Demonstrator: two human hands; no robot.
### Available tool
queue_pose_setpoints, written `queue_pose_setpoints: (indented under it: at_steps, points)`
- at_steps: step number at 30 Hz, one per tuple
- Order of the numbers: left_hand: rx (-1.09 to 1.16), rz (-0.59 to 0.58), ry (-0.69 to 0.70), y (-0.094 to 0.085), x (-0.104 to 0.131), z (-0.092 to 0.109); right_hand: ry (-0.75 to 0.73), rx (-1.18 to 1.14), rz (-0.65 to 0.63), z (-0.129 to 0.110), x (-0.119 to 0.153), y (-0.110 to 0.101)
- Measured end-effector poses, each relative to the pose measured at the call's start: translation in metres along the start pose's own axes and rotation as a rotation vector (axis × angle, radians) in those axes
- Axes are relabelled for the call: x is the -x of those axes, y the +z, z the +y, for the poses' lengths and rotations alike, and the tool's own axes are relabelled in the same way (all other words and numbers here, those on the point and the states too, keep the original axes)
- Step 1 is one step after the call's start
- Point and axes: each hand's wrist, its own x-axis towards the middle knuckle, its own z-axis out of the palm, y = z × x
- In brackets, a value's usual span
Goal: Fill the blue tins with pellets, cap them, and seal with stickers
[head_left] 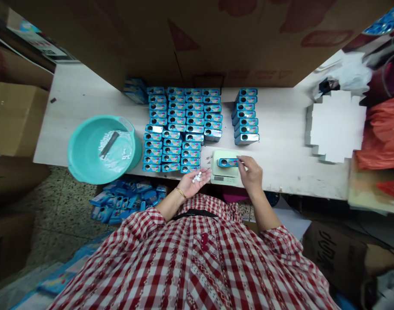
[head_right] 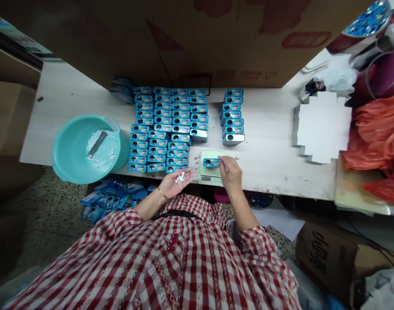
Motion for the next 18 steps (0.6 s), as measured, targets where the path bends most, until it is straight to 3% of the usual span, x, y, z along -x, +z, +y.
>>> queue_pose_setpoints:
  at_steps: [4, 7, 12, 18]
  points:
    - [0.003, 0.081, 0.036, -0.008, 0.001, 0.004, 0.125, 0.028, 0.107, 0.019, 0.005, -0.023]
    - [-0.002, 0.123, 0.065, -0.013, 0.001, 0.006, 0.176, 0.020, 0.126, 0.030, 0.010, -0.029]
    - [-0.020, 0.127, 0.090, -0.019, 0.005, 0.010, 0.117, -0.019, 0.002, 0.033, 0.015, -0.019]
    - [-0.046, 0.087, 0.032, -0.024, 0.011, 0.008, -0.042, 0.094, -0.164, 0.029, 0.008, -0.003]
